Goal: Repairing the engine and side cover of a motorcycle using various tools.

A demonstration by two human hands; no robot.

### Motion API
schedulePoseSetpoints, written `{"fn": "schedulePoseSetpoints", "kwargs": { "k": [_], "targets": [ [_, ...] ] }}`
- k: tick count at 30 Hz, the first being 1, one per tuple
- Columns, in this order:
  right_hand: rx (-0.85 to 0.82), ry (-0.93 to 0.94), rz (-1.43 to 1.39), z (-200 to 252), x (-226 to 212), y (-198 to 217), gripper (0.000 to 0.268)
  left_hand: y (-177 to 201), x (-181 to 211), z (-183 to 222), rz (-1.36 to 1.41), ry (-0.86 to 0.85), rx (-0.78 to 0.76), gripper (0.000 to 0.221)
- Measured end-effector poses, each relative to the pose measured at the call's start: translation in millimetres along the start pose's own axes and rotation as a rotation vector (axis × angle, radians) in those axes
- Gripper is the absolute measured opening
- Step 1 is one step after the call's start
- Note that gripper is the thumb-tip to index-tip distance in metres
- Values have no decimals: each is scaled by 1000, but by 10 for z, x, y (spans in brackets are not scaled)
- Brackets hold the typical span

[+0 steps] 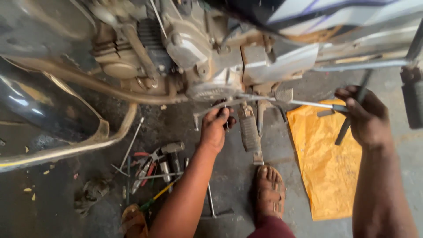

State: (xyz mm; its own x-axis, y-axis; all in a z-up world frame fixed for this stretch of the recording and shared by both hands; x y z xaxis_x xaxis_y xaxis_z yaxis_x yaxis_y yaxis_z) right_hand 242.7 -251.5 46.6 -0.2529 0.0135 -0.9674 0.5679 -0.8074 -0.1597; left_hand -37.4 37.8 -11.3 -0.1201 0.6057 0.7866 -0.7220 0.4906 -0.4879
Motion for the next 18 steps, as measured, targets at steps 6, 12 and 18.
{"fn": "schedulePoseSetpoints", "kwargs": {
  "k": [6,12,18],
  "targets": [
    [220,719,203,-94,179,-424,26,-103,81,91,42,-26,9,21],
    [138,621,-1008,-339,741,-341,54,-103,155,71,36,3,17,21],
    [-122,556,-773,-94,353,-228,63,-97,194,92,17,30,-17,23]
  ]
}}
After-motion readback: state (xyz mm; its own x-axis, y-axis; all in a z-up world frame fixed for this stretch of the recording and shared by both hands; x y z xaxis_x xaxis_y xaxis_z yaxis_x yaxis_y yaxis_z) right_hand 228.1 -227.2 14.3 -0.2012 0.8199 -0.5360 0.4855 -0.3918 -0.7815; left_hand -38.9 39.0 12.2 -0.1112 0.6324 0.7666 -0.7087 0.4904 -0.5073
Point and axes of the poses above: each hand's wrist, its own z-axis away from the middle knuckle, its own y-axis out of the back of the hand, x = y × z, the point moved 1 cm from there along -z, towards the middle knuckle, and after that the axes turned 1 degree about -z, right-handed, at the moved point
